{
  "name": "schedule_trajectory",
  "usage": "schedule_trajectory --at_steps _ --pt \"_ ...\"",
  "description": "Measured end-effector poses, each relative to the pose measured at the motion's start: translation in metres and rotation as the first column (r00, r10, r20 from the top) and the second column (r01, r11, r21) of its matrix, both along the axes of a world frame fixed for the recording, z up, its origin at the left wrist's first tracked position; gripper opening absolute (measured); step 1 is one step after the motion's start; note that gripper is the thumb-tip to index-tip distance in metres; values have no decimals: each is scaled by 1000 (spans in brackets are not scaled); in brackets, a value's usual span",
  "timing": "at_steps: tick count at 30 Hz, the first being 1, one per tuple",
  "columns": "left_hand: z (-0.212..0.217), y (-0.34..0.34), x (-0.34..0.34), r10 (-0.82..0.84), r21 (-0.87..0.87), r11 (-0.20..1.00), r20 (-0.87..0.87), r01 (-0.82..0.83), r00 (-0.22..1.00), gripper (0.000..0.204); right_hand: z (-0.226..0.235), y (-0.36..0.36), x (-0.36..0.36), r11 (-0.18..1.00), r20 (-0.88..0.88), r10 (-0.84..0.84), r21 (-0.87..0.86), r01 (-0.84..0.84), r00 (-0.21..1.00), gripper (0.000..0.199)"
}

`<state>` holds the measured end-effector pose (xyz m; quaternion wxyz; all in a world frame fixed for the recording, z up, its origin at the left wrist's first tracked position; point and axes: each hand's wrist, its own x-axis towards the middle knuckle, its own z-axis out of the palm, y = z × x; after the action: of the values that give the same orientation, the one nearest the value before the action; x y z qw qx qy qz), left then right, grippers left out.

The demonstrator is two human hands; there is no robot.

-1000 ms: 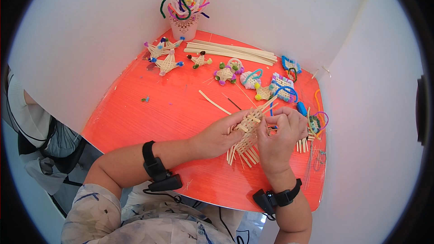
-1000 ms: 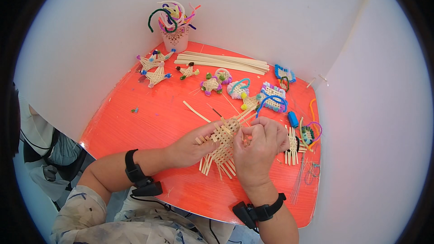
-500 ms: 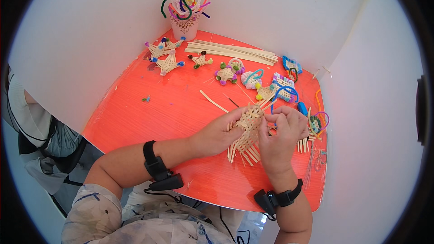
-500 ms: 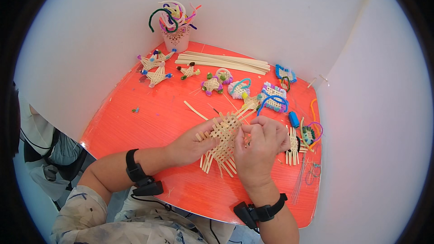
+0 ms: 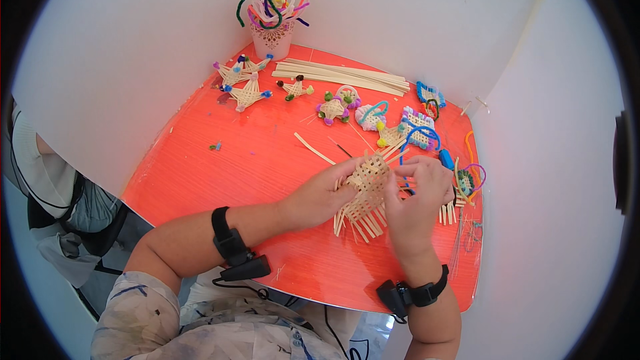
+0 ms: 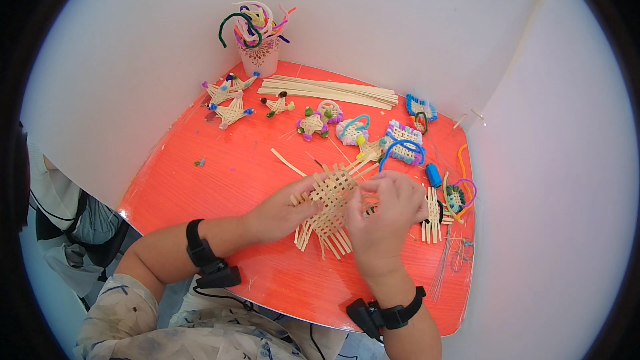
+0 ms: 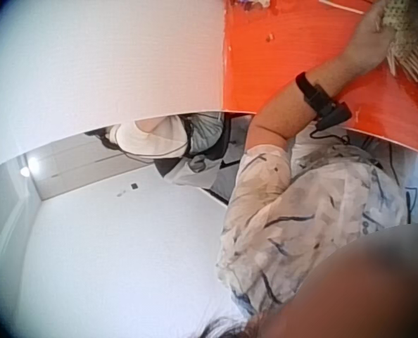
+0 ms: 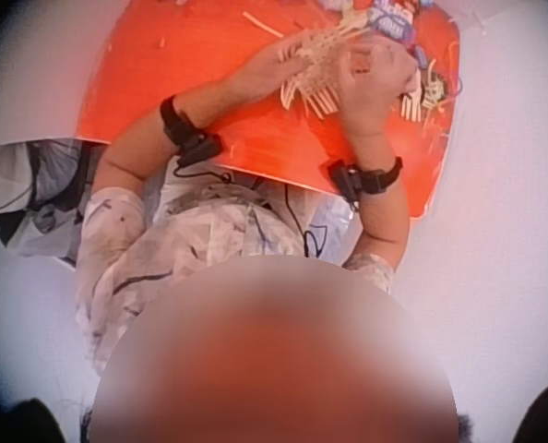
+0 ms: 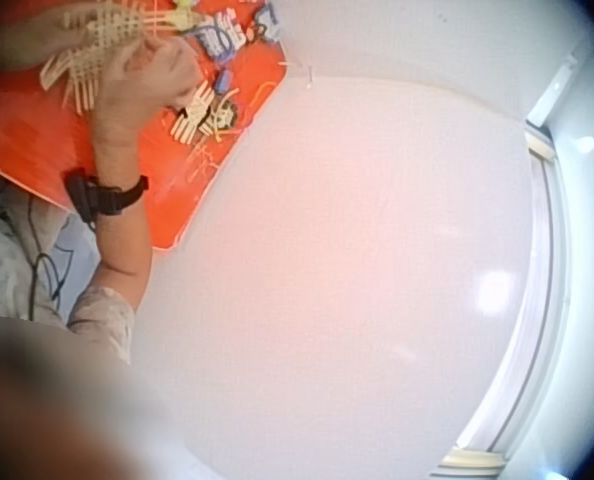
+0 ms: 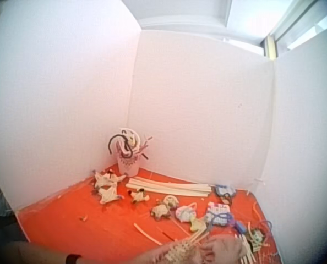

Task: The person is weaving bamboo sticks to create a decorative mat or base.

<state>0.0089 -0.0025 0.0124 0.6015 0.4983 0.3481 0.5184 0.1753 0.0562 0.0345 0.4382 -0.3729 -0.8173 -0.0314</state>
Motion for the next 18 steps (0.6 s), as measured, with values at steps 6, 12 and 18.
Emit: schedule_trajectory --at_steps 6,12,18 --pt "-5 2 -2 -13 102 995 -15 14 1000 50 3 11 6 991 -126 -7 -132 -10 992 37" --pt "-3 1 -1 -25 153 987 -121 44 992 48 3 8 8 944 -160 25 -321 -76 987 34" --pt "-2 1 -2 -77 110 990 -120 91 990 46 2 9 8 945 -159 0 -322 -52 987 32"
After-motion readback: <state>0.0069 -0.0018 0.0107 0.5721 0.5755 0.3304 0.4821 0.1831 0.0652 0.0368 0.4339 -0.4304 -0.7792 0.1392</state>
